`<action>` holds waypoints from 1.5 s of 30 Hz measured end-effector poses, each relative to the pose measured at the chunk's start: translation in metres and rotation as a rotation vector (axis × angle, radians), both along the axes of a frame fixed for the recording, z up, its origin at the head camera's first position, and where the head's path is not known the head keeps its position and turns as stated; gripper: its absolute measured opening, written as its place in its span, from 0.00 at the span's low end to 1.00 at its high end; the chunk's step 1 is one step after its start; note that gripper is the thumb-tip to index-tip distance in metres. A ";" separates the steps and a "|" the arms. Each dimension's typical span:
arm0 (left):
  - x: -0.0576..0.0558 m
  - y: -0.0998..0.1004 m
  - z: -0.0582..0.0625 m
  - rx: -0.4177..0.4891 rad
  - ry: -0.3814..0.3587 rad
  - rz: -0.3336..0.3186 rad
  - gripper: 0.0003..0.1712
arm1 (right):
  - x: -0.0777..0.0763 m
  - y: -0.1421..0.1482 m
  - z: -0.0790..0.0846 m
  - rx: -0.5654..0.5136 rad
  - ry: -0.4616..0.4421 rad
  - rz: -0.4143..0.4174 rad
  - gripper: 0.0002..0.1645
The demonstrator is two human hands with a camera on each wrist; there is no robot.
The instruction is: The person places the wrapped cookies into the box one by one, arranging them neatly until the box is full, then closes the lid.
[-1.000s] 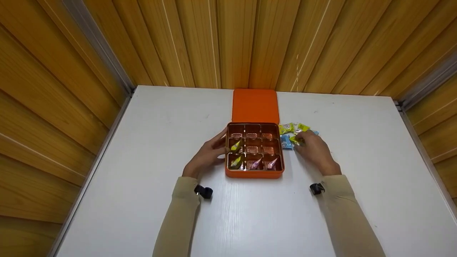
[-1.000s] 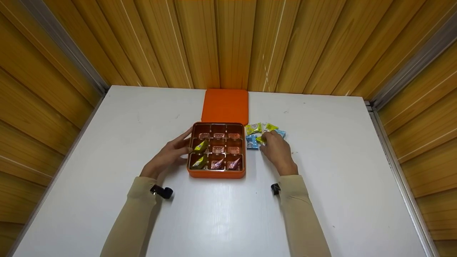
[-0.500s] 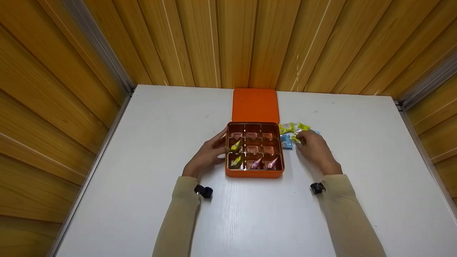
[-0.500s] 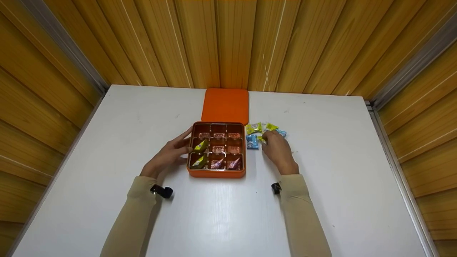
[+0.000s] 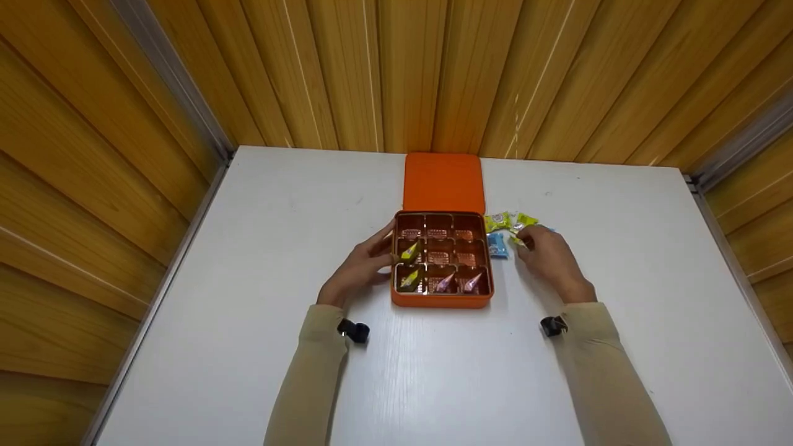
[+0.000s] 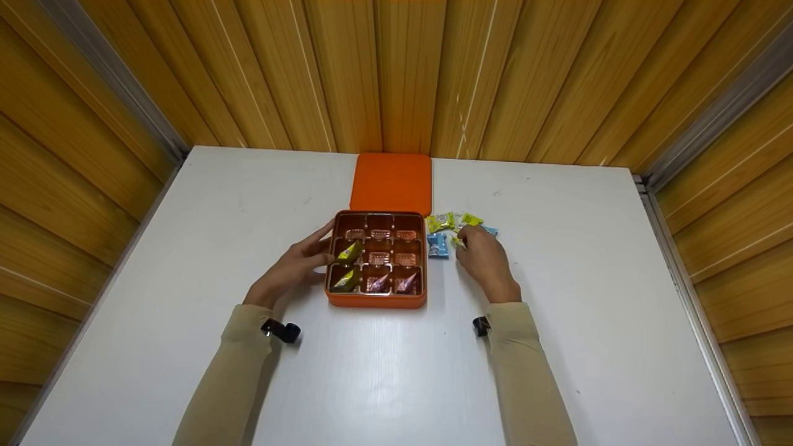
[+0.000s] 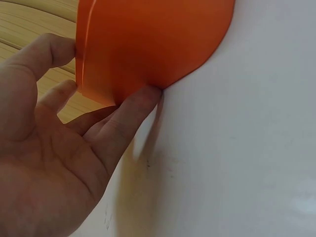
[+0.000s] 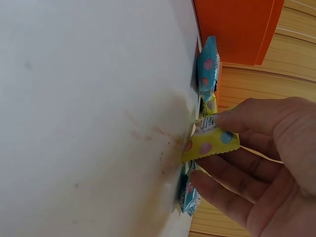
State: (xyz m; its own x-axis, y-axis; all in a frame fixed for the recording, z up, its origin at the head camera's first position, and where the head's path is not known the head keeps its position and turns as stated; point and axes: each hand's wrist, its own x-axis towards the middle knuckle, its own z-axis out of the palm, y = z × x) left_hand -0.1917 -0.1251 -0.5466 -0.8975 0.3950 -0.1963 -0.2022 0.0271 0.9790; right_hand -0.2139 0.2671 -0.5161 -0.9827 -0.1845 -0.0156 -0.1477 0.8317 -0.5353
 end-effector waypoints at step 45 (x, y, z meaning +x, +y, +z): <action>0.000 -0.001 0.000 -0.040 0.019 -0.002 0.47 | -0.002 -0.002 0.017 -0.044 0.000 0.034 0.16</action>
